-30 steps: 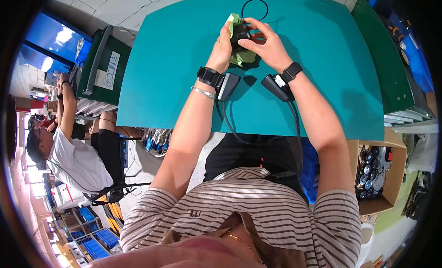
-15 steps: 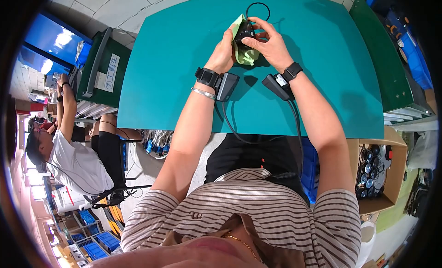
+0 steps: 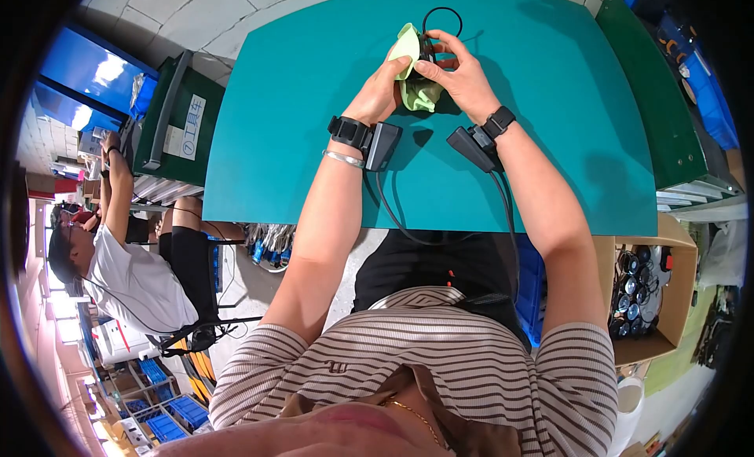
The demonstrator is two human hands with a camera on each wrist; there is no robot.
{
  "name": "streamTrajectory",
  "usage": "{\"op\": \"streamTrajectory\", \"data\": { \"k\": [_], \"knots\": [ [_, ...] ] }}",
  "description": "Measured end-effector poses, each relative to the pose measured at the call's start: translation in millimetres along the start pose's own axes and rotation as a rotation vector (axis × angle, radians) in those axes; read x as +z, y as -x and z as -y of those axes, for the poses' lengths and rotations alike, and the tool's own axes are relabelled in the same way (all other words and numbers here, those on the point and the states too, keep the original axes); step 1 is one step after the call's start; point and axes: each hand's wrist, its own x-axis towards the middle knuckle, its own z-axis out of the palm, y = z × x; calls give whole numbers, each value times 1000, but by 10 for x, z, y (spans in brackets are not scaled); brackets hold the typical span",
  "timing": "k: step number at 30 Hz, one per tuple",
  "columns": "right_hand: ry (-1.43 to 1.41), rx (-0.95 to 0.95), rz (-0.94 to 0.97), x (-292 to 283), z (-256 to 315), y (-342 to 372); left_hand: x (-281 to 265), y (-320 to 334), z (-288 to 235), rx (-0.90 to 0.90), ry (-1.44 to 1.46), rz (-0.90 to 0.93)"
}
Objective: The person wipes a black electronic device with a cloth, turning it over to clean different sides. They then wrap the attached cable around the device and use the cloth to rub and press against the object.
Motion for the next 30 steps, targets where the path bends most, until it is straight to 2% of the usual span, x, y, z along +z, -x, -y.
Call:
{"op": "streamTrajectory", "data": {
  "k": [6, 8, 9, 15, 21, 23, 26, 30],
  "knots": [
    [-74, 33, 18, 2, -4, 4, 14, 2, 4, 53, -66, -12],
    [116, -94, -24, 26, -83, -23, 4, -8, 7, 71, -95, -31],
    [115, -94, -23, 24, -83, -24, 13, -5, 3, 71, -96, -33],
    [-79, 9, -18, 7, -9, -4, -6, -9, 32, 63, -40, 12],
    [80, -93, -11, 25, -52, -6, -15, -6, 25, 107, -109, -5],
    [-64, -32, -3, 18, 19, 14, 29, 20, -13, 60, -19, 17],
    [-124, 7, 2, 5, -3, 6, 26, 9, 6, 75, -51, -7],
    [2, -51, 6, 29, -20, -13, 34, -9, 7, 104, -147, -76]
  ]
}}
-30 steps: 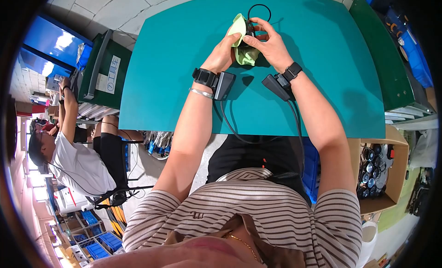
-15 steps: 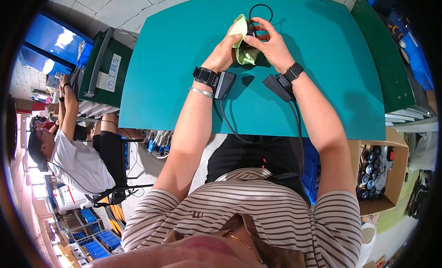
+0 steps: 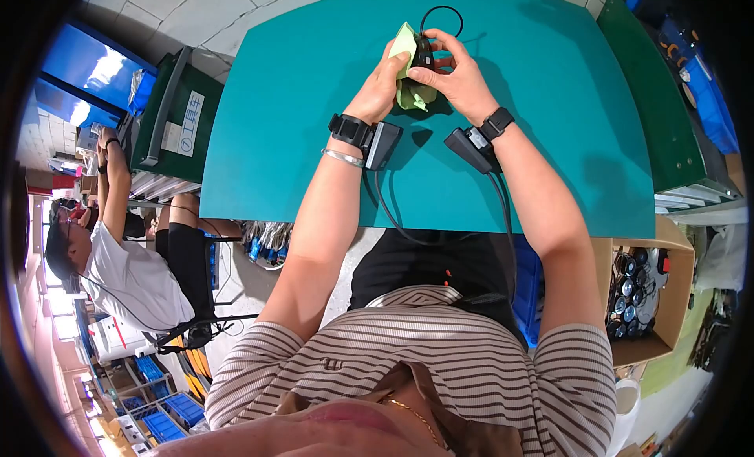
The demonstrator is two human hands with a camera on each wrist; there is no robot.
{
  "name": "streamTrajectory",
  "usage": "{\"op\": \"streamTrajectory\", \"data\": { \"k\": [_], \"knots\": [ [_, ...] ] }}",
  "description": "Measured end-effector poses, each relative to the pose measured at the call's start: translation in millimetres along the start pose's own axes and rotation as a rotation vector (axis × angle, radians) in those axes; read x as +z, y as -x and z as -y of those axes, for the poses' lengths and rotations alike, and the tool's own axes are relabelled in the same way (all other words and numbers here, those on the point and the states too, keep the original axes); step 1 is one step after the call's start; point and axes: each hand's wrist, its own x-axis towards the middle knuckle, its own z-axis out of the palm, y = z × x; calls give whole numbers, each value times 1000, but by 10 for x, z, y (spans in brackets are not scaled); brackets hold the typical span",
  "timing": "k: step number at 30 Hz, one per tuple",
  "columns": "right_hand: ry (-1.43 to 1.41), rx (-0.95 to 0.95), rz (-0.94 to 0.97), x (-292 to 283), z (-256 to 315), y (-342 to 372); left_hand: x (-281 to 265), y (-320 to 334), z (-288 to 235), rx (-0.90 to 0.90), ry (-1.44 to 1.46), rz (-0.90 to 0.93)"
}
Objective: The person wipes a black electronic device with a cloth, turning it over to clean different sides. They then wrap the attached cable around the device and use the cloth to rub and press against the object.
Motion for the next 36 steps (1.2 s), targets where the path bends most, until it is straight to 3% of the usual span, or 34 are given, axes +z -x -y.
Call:
{"op": "streamTrajectory", "data": {
  "k": [8, 15, 17, 27, 36],
  "knots": [
    [35, 5, 27, 27, -14, 9, 27, -18, 49, 11, 3, -141],
    [-67, 56, 34, 5, 17, -5, -61, -62, 156, -55, 185, -80],
    [-77, 51, 48, 4, 41, -3, -43, -70, 214, -43, 214, -199],
    [-25, 39, 97, 24, 53, 6, -5, -69, 119, -92, 218, -143],
    [-23, 47, 16, 65, -48, -21, 66, -66, 63, -106, 277, -114]
  ]
}}
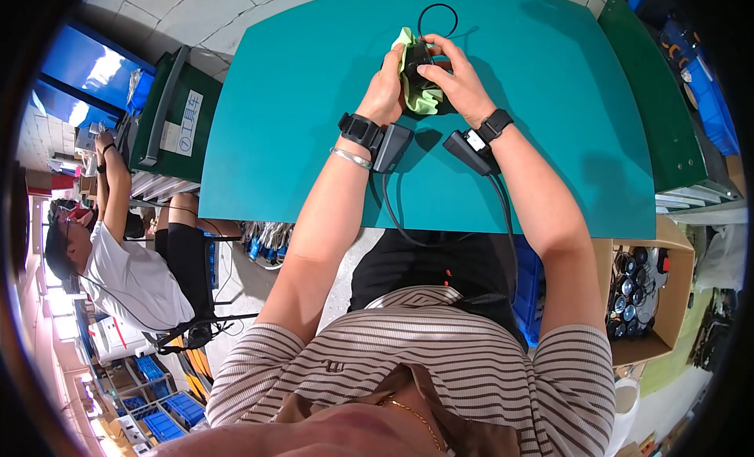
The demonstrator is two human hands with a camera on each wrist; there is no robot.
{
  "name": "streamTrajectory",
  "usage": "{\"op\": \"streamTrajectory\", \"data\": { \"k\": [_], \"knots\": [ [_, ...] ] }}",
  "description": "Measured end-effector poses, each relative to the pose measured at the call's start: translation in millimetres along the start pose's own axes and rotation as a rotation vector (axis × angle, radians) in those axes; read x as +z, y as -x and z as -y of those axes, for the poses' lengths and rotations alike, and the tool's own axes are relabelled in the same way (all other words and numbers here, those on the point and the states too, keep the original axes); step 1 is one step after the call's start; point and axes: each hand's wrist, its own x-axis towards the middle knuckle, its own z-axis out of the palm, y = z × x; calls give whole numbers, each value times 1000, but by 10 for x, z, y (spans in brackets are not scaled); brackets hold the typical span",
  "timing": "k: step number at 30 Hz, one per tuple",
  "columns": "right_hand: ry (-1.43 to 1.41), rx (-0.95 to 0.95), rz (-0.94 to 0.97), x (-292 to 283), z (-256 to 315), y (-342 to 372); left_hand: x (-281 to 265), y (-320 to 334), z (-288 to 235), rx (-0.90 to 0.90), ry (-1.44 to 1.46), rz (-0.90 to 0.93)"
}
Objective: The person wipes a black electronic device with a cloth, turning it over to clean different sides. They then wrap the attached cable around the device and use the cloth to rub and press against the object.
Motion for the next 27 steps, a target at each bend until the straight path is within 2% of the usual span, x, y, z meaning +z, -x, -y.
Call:
{"op": "streamTrajectory", "data": {
  "k": [5, 9, 11, 17, 20, 27],
  "knots": [
    [17, 25, -9, -1, -12, 7, -4, -17, 59, -49, -1, -123],
    [13, 11, 8, -31, -43, 3, -4, -20, 68, -44, -12, -124],
    [12, 12, 24, -30, -50, 0, -40, -42, 85, -32, 19, -53],
    [60, 15, -11, -10, -27, -2, -119, -128, 221, 33, -93, -113],
    [17, 4, 8, -36, -47, -6, -57, -49, 120, -28, -56, -82],
    [21, 22, 16, -29, -28, -2, 2, -6, 60, -35, -42, -90]
  ]
}}
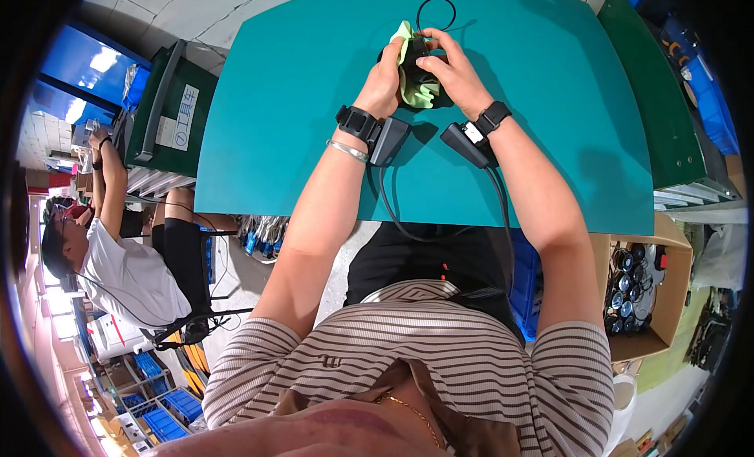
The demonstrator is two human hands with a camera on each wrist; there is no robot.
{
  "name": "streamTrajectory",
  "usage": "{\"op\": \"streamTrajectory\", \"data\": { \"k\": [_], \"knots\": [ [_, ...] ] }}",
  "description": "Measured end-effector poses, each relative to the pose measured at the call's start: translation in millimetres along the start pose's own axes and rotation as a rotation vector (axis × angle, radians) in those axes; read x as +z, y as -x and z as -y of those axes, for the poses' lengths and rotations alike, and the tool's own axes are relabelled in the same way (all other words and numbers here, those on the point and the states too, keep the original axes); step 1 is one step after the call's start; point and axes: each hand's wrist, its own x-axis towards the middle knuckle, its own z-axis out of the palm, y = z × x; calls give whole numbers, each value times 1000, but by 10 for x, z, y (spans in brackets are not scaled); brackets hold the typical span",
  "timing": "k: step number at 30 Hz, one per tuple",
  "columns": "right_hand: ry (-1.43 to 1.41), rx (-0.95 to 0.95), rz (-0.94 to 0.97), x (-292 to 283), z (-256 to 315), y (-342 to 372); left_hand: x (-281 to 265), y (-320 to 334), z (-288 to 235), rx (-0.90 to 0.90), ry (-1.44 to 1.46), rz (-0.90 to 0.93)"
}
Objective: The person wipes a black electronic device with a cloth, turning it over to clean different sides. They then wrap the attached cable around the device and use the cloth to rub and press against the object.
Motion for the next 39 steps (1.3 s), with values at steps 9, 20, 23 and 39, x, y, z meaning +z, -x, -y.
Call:
{"op": "streamTrajectory", "data": {
  "k": [9, 20, 23, 39],
  "knots": [
    [22, 11, -14, 14, -1, 2, 30, 15, -23, -16, -1, -31],
    [49, 3, -10, 8, -4, -4, -42, -72, 72, 27, -17, -43],
    [-3, -18, 20, -5, -3, 2, -16, -25, 28, 45, -13, -13],
    [33, -4, 15, -9, 7, -11, 22, 6, -21, -9, -21, -27]
  ]
}}
